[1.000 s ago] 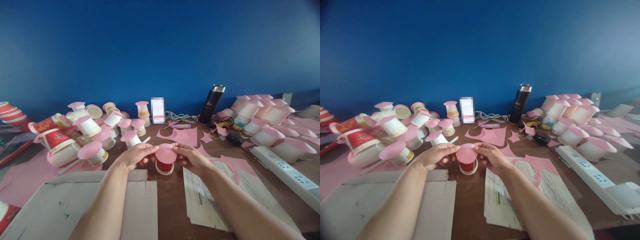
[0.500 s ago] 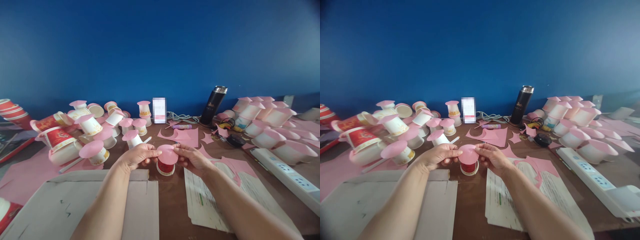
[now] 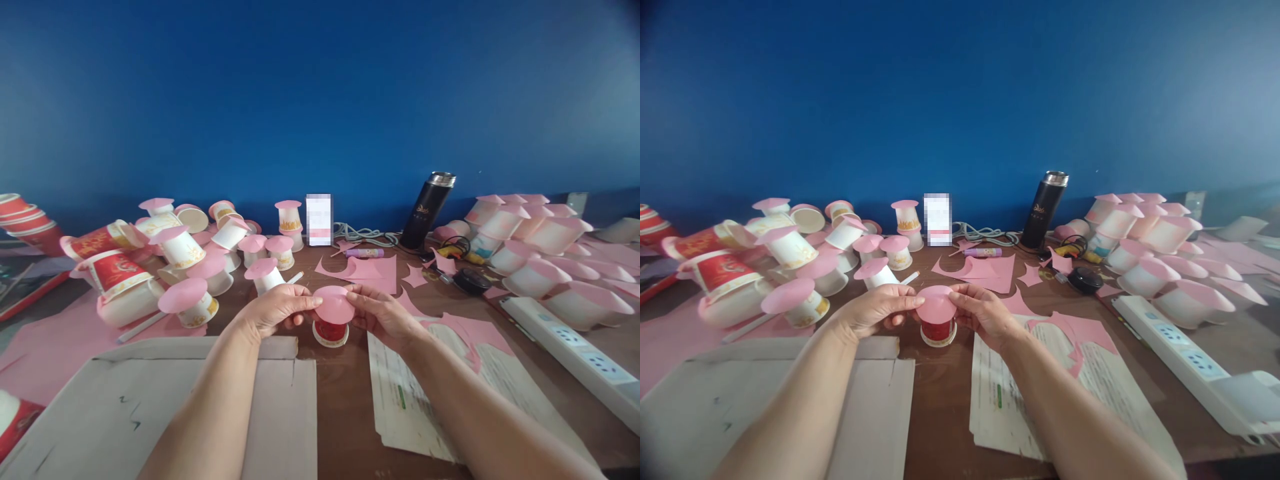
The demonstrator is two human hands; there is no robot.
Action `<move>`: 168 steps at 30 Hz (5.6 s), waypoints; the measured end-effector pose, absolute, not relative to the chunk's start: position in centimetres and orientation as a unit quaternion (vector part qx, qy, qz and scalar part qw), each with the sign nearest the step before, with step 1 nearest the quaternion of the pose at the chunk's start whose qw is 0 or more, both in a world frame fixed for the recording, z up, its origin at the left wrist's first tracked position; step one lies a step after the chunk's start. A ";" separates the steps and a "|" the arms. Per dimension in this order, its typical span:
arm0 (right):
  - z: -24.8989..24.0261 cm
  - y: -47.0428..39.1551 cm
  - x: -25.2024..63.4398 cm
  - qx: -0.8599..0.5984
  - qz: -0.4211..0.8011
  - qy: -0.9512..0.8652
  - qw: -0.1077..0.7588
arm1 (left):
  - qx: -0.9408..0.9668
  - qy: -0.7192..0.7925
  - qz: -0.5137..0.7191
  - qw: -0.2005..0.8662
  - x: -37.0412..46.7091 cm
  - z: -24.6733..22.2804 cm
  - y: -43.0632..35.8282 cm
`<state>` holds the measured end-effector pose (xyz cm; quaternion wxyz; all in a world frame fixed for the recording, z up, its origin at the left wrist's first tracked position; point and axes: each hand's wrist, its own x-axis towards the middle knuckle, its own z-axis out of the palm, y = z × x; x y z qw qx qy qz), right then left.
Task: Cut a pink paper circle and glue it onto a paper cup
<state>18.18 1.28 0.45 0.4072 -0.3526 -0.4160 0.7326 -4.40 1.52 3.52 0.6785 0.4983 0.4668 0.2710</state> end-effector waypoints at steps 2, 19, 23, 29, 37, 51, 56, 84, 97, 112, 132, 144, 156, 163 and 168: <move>0.6 1.2 17.9 -0.351 0.727 -0.418 0.417 | 0.496 0.465 0.281 0.677 -4.4 3.4 1.6; 0.9 1.0 18.1 -0.349 0.741 -0.408 0.403 | 0.505 0.495 0.258 0.659 -4.2 4.0 1.1; 1.1 0.9 18.2 -0.360 0.739 -0.405 0.400 | 0.508 0.501 0.244 0.656 -4.4 3.9 1.0; 1.0 0.9 18.4 -0.356 0.737 -0.423 0.388 | 0.523 0.504 0.230 0.648 -4.6 3.9 0.9; 0.9 0.9 18.4 -0.347 0.741 -0.422 0.390 | 0.522 0.504 0.229 0.648 -4.6 4.0 0.9; 0.8 1.0 18.3 -0.347 0.747 -0.411 0.390 | 0.529 0.501 0.212 0.651 -4.3 4.3 0.8; 0.7 1.0 18.3 -0.343 0.753 -0.405 0.388 | 0.533 0.505 0.204 0.648 -4.4 4.1 0.9; 1.4 -0.8 17.2 -0.418 0.075 -0.837 0.346 | 0.527 0.521 0.219 0.635 -4.0 4.4 0.5; 0.9 -0.8 17.3 -0.421 0.061 -0.821 0.381 | 0.515 0.542 0.245 0.618 -3.3 4.5 0.3; 0.7 -0.7 17.6 -0.438 0.027 -0.811 0.387 | 0.515 0.535 0.244 0.624 -3.0 4.1 0.4; 1.1 -1.0 17.1 -0.440 0.030 -0.808 0.390 | 0.548 0.511 0.218 0.625 -3.4 4.2 0.4; 1.4 -0.8 17.7 -0.433 0.066 -0.818 0.372 | 0.547 0.503 0.210 0.636 -3.6 4.1 0.5; 1.2 -0.4 17.9 -0.437 0.093 -0.810 0.380 | 0.548 0.503 0.214 0.633 -3.5 4.4 0.3; 2.0 -0.7 18.3 -0.434 0.046 -0.819 0.372 | 0.633 0.567 0.345 0.399 -3.3 4.5 0.6; 2.2 -1.4 18.0 -0.433 0.000 -0.844 0.316 | 0.774 0.497 0.364 0.145 -1.5 4.7 -0.4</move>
